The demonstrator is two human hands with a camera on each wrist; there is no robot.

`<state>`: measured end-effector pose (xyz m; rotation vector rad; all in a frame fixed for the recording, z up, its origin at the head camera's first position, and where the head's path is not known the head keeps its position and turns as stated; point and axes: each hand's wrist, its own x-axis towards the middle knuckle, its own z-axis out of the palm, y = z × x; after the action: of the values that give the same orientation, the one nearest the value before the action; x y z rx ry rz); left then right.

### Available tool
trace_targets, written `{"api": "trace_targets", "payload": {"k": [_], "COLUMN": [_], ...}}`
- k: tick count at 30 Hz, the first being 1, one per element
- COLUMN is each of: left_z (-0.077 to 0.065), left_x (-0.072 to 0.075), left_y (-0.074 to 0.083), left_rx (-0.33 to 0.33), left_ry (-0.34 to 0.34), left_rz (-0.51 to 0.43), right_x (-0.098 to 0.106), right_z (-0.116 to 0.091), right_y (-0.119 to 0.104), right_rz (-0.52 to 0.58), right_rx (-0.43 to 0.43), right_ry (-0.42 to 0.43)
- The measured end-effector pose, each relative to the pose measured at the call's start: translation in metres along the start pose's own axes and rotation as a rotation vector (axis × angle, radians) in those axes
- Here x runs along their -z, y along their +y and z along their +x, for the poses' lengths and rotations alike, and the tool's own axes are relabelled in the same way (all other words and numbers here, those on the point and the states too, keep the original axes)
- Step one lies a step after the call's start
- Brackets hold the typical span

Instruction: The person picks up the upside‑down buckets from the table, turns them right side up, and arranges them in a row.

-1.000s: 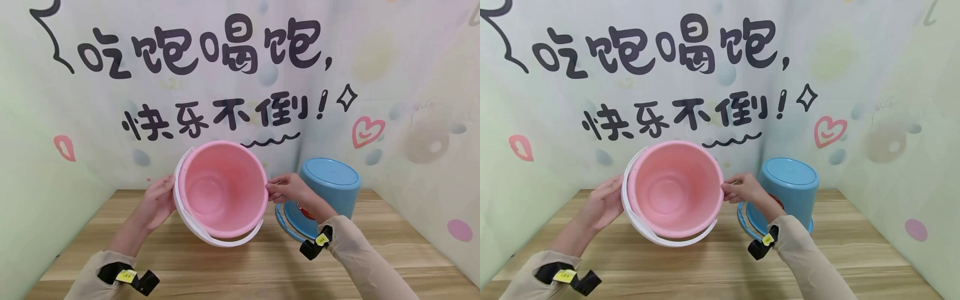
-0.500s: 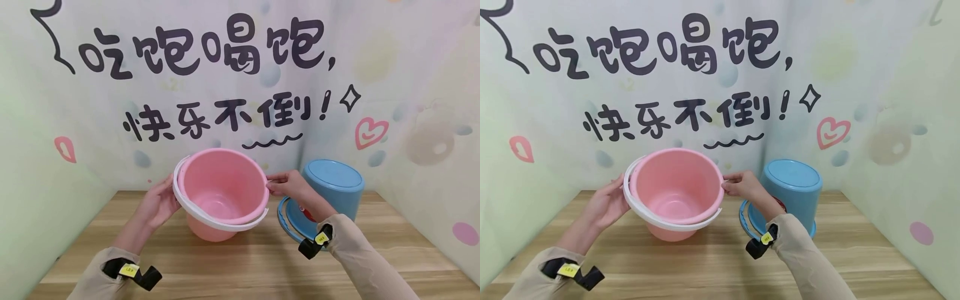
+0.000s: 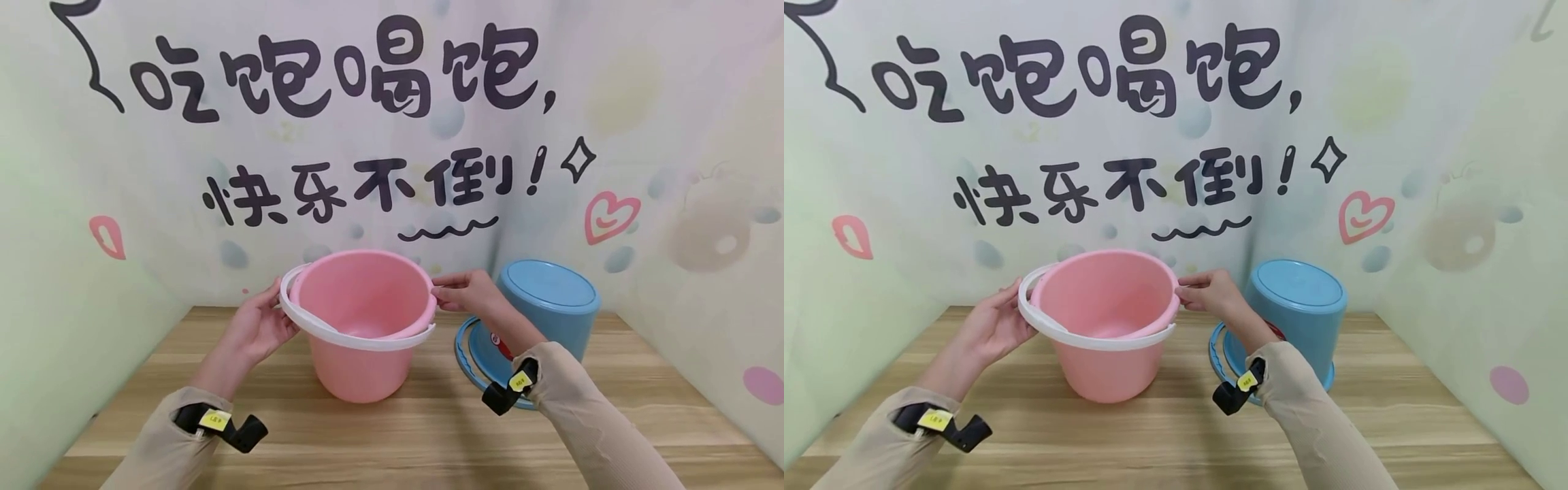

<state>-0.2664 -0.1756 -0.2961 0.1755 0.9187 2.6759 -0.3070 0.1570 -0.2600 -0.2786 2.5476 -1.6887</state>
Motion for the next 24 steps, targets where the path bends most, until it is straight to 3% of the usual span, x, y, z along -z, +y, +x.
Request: {"api": "trace_targets", "payload": {"k": [15,24], "left_z": [0.005,0.000], "left_x": [0.006,0.022], "left_y": [0.000,-0.001], "left_rx": [0.007,0.033], "left_ry": [0.045,0.065], "left_rz": [-0.013,0.010], "right_x": [-0.001,-0.002], "right_z": [0.006,0.005], "right_y": [0.008,0.008], "right_rz": [0.026,0.022], "right_rx": [0.004,-0.013], "right_ry": [0.003,0.011]}}
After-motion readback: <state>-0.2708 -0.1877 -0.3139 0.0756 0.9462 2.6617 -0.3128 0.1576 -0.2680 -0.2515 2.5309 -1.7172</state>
